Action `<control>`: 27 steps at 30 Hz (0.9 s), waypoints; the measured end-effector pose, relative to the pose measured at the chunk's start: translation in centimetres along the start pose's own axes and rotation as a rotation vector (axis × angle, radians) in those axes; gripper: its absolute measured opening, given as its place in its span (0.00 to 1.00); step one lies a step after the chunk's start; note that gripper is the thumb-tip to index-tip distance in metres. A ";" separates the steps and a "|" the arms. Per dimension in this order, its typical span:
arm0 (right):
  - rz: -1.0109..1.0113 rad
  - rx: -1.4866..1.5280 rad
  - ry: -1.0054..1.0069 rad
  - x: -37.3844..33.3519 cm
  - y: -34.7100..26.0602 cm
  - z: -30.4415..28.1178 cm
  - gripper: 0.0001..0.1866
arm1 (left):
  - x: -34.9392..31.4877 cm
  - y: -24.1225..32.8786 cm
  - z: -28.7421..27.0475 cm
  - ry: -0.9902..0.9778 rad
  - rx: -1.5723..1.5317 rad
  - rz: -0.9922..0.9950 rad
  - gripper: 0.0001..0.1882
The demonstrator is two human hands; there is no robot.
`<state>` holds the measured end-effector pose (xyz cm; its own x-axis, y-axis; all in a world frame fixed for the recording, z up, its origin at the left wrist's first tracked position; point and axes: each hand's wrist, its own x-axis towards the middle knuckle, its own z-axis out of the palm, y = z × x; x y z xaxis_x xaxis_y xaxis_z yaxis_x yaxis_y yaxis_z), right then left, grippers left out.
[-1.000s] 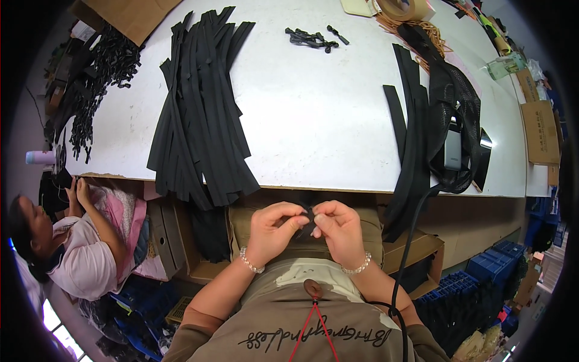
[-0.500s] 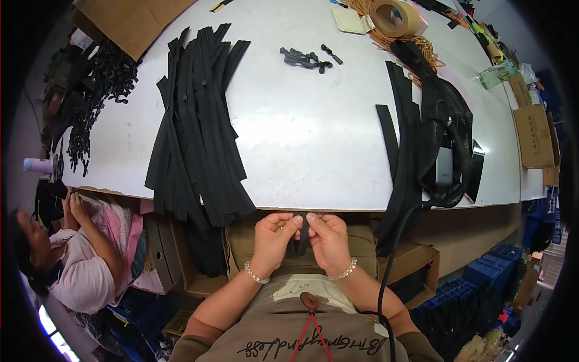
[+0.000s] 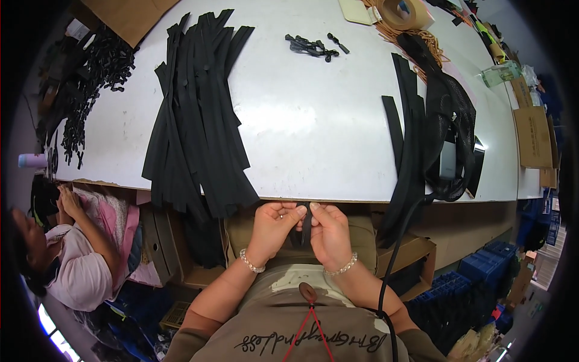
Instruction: Attaching small plastic buckles to black elastic straps.
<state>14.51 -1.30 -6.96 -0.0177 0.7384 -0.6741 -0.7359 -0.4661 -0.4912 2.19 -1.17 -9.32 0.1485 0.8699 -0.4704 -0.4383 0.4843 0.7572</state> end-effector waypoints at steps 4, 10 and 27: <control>-0.002 -0.138 -0.149 0.4 -0.3 -1.1 0.05 | -0.3 -0.4 0.3 0.041 -0.038 0.009 0.05; -0.153 -0.390 -0.181 -0.1 -1.1 -1.5 0.04 | -0.7 -0.4 0.3 0.058 0.035 0.039 0.06; -0.134 -0.181 -0.092 0.6 0.2 -1.6 0.04 | -0.2 -0.8 0.4 0.075 0.052 0.075 0.06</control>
<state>15.41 -1.71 -8.40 0.0039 0.8371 -0.5471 -0.6026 -0.4347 -0.6693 2.84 -1.67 -9.64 0.0495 0.8952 -0.4430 -0.3986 0.4244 0.8130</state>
